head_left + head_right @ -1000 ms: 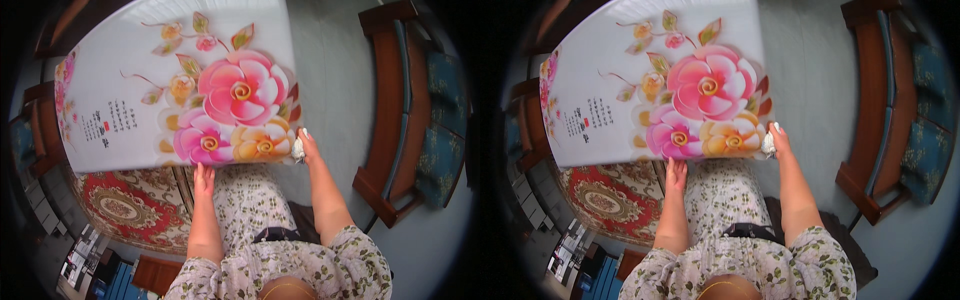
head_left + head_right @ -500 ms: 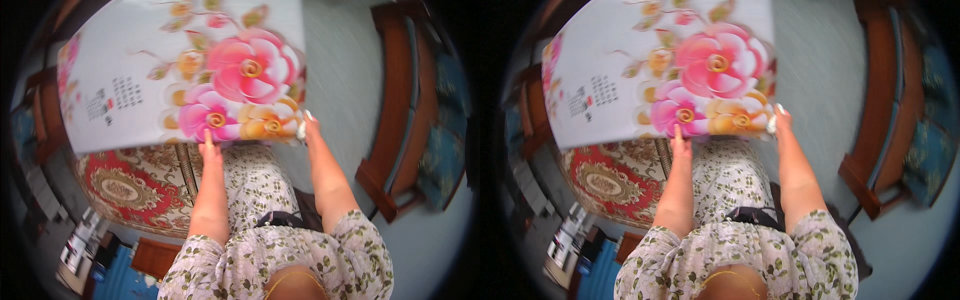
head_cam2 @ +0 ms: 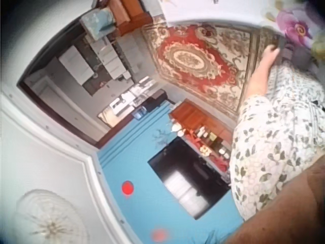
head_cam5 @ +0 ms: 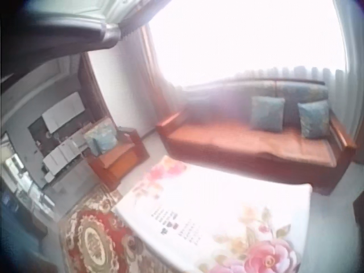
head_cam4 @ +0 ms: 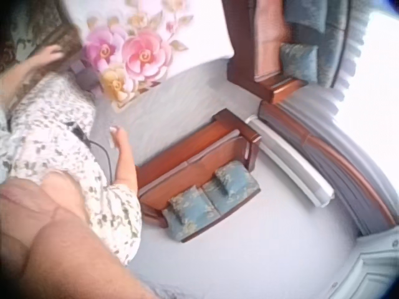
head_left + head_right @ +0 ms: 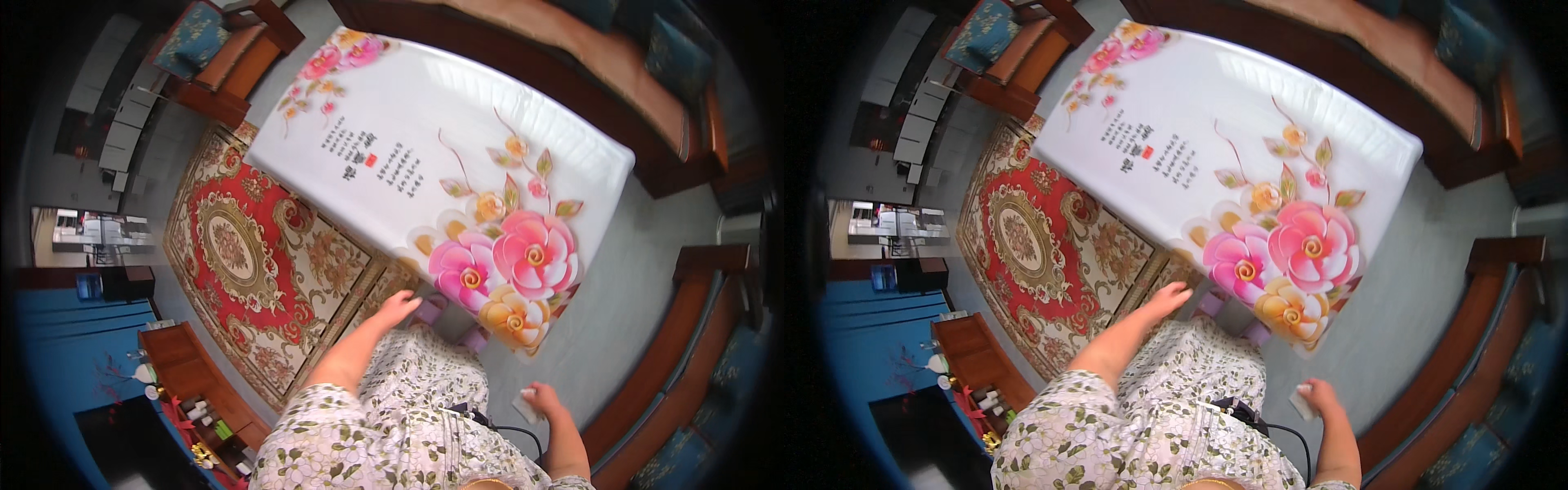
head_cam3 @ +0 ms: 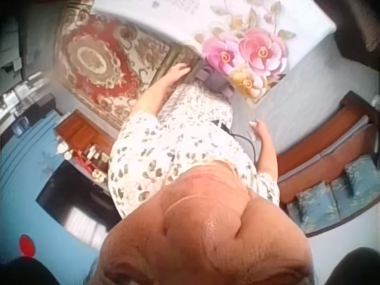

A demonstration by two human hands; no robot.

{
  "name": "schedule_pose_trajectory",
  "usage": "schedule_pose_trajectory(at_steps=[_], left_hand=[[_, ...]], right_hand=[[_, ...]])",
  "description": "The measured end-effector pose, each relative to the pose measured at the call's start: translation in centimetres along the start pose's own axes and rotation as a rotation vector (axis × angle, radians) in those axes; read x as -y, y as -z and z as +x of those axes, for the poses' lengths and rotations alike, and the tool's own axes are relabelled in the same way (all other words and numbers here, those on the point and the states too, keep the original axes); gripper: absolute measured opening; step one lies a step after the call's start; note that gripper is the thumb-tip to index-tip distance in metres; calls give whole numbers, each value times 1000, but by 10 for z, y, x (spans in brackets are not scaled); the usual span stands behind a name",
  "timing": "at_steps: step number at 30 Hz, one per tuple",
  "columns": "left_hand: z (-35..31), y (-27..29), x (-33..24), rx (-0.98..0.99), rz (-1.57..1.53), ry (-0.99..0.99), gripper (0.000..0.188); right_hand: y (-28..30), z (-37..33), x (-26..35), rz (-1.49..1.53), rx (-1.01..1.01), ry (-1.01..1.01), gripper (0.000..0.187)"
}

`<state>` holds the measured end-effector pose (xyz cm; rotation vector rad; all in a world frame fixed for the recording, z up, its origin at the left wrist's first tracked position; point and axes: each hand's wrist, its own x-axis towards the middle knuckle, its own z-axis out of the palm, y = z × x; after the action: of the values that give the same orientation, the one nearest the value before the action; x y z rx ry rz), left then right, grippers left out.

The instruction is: The person wipes a large white rectangular surface with a floral pattern using a small cloth. They repeatedly wipe different sections, fold the cloth, and reposition the surface to access more area. The person continues wiping until the end of the clip.

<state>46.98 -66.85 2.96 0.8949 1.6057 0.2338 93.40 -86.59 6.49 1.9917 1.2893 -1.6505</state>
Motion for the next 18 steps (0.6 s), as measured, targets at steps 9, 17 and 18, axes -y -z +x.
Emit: schedule_pose_trajectory(at_steps=[9, 17, 18], left_hand=[[-229, 154, 168, -712, 7, 298, 38], [-242, 108, 70, -318, -298, 23, 31], [-236, 107, 52, -244, -326, -60, 29]], right_hand=[[115, -80, 39, -229, -257, 73, 40], [135, -171, 318, -107, 22, 714, 22], [120, -173, 341, -184, 101, 813, 21]])
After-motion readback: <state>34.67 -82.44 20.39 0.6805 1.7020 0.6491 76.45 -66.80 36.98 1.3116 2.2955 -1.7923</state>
